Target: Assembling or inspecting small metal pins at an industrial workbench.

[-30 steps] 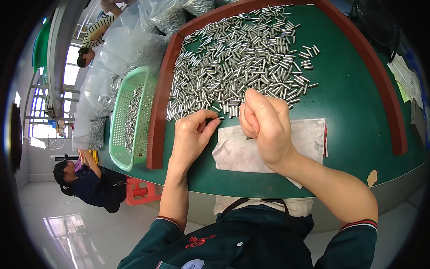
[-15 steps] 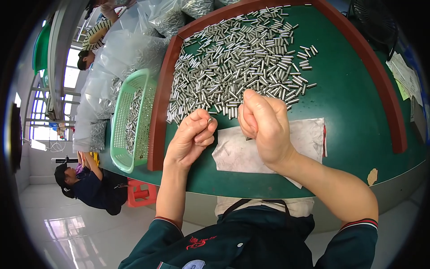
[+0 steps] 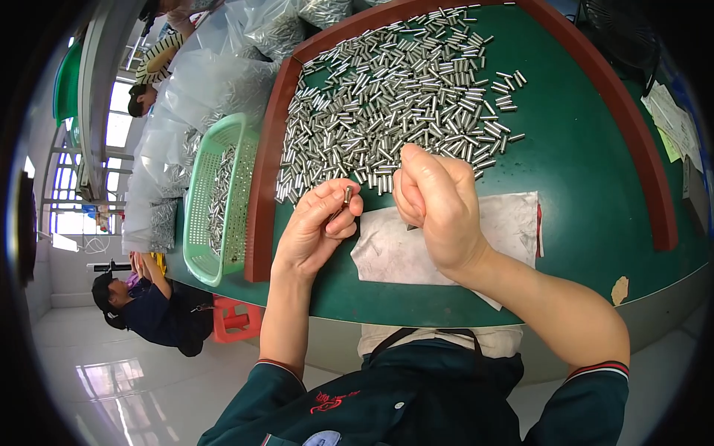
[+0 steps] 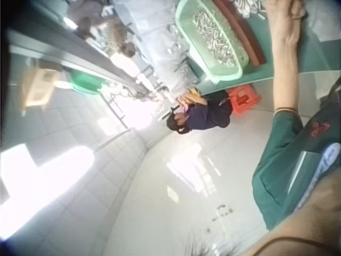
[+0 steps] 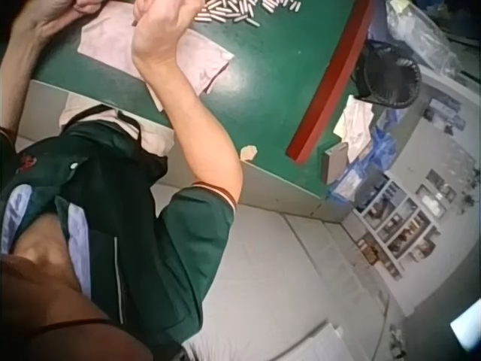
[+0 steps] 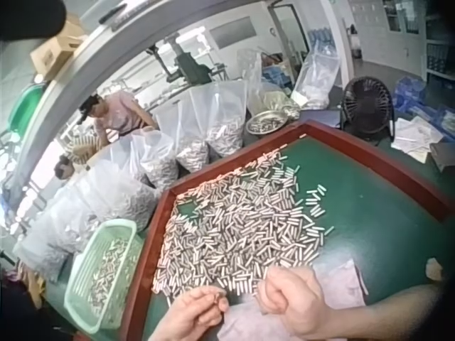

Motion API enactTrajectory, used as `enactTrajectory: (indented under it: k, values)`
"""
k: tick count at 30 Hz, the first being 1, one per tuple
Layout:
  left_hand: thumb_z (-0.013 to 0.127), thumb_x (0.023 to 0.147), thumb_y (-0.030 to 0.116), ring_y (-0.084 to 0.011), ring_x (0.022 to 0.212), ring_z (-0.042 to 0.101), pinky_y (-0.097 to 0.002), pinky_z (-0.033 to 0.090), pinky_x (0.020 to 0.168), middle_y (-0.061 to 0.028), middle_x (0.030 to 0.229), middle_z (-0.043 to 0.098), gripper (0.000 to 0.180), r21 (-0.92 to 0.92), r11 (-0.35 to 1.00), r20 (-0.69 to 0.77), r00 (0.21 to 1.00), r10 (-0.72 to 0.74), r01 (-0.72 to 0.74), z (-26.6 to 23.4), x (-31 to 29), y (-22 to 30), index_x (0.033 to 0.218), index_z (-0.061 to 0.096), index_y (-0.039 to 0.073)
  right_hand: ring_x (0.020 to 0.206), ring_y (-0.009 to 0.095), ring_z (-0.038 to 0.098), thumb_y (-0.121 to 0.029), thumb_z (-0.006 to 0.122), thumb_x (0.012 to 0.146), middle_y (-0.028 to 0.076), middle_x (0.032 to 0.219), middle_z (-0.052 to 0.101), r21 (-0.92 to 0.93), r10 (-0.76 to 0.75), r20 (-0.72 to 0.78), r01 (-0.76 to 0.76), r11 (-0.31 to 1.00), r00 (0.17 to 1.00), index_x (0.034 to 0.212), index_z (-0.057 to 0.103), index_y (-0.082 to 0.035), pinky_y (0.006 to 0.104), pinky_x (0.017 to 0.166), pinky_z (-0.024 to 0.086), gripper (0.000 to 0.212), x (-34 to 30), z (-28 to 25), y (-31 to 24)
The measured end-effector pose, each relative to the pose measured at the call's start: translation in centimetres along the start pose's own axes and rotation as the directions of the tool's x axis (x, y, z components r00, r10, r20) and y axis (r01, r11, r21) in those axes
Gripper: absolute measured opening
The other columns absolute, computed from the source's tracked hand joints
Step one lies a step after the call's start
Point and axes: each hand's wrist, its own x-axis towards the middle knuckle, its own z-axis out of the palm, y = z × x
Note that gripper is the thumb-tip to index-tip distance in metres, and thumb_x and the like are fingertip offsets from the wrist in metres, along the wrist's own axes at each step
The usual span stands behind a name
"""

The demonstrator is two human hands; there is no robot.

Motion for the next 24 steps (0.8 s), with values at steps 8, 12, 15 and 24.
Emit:
enactTrajectory:
  k: [8, 12, 15, 24]
  values:
    - [0.059, 0.074, 0.005, -0.0091, 0.045, 0.046, -0.0224, 0.035, 0.043, -0.0029, 0.052, 0.049, 0.007, 0.916, 0.320, 0.141, 0.940, 0.310, -0.243, 2.5, -0.8, -1.9, 0.079, 0.055, 0.002, 0.037, 0.007, 0.017, -0.022, 0.032, 0.087, -0.001, 0.040, 0.026, -0.058, -0.016, -0.022, 0.015, 0.998, 1.000, 0.047, 0.026, -0.011, 0.0231, 0.037, 0.016, 0.042, 0.2, 0.2, 0.0]
    - [0.062, 0.070, 0.006, -0.0215, 0.041, 0.049, -0.0314, 0.036, 0.039, -0.0072, 0.048, 0.049, 0.011, 0.944, 0.018, 0.304, 0.888, 0.345, -0.330, 3.6, -0.4, -2.1, 0.077, 0.053, 0.004, 0.037, 0.007, 0.017, -0.021, 0.031, 0.087, -0.001, 0.040, 0.026, -0.042, -0.019, -0.036, 0.017, 0.999, 0.999, 0.047, 0.026, -0.011, 0.0230, 0.037, 0.016, 0.042, 0.3, 0.2, 0.0]
    - [0.063, 0.069, 0.007, -0.0181, 0.038, 0.044, -0.0294, 0.034, 0.037, -0.0053, 0.046, 0.045, 0.011, 0.968, 0.002, 0.235, 0.915, 0.328, -0.249, 3.3, -0.6, -2.0, 0.074, 0.054, 0.004, 0.038, 0.007, 0.017, -0.022, 0.032, 0.087, -0.001, 0.040, 0.025, -0.035, -0.012, -0.070, 0.009, 0.999, 0.997, 0.046, 0.026, -0.011, 0.0230, 0.037, 0.016, 0.043, 0.0, 0.1, -0.3]
    - [0.064, 0.068, 0.007, -0.0195, 0.038, 0.045, -0.0294, 0.035, 0.038, -0.0072, 0.047, 0.047, 0.009, 0.965, 0.016, 0.237, 0.900, 0.367, -0.260, 3.2, -0.6, -2.2, 0.071, 0.056, 0.003, 0.037, 0.007, 0.017, -0.022, 0.032, 0.087, -0.002, 0.040, 0.025, -0.027, 0.005, -0.064, -0.007, 1.000, 0.998, 0.045, 0.025, -0.011, 0.0233, 0.037, 0.015, 0.043, -0.1, 0.1, -0.1]
